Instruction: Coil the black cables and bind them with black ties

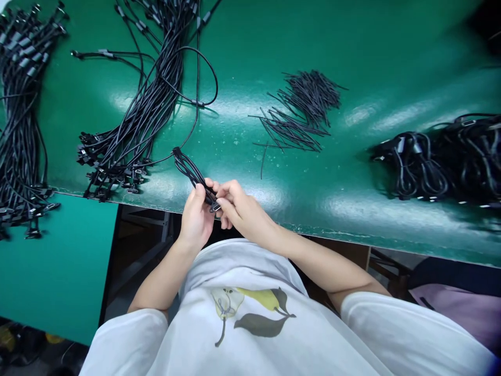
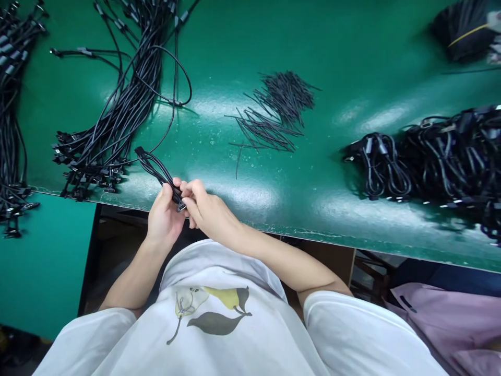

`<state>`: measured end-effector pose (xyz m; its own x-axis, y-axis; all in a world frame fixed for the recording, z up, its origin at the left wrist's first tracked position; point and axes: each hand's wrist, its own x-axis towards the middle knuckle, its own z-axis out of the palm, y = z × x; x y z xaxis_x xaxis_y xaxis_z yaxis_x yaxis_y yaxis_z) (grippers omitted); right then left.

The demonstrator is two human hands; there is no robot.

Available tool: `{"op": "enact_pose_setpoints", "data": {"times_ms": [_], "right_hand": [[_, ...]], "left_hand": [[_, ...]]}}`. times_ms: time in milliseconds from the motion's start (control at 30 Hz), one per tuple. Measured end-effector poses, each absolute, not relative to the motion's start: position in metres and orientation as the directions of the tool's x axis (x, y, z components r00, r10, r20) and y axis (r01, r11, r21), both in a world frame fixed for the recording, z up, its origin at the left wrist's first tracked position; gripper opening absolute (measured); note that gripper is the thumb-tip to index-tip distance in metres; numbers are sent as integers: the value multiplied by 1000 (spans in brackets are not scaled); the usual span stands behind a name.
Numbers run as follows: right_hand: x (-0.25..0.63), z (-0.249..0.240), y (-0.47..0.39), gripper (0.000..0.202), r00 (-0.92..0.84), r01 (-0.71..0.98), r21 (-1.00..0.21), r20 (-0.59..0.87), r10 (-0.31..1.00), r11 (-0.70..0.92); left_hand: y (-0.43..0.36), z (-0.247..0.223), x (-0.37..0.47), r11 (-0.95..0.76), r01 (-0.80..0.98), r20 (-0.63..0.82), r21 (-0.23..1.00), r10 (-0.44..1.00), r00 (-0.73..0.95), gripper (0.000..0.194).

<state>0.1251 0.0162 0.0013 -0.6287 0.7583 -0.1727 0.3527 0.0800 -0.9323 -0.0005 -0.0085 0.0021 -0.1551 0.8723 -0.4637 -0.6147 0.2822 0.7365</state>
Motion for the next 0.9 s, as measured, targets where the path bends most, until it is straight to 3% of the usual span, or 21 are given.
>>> {"op": "enact_pose_setpoints", "data": {"times_ms": [100,167,267,333,400,533,700,900], "right_hand": [[130,6,23,15,-618,461,-861,-138,774,214],[138,10,34,17,-633,487,-729,84,769,481],[152,16,56,34,-800,317,-390,379,464,865],[160,18,67,38,-891,186,-157,389,234,970],[165,16,73,31,-944,117,-14,308,116,993],[172,5,68,26,-983,59,5,175,57,998],[181,-4,63,25,-967,50,65,253,32,997],[188,-4,74,27,-965,26,-83,259,46,996]], "left_hand": [[-8,1,-5,261,-588,-452,766,869,-203,25],[-11,0,-9,278,-558,-421,782,895,-143,29],[-20,-1,-18,400,-436,-390,806,913,118,32],[-27,-2,-24,488,-342,-411,803,869,275,31],[-33,-2,-28,567,-278,-453,775,806,382,31],[-38,-4,-29,680,-243,-517,691,701,490,35],[-33,-4,-21,776,-305,-591,552,622,514,43],[-19,-4,-13,851,-362,-664,380,523,534,31]]}}
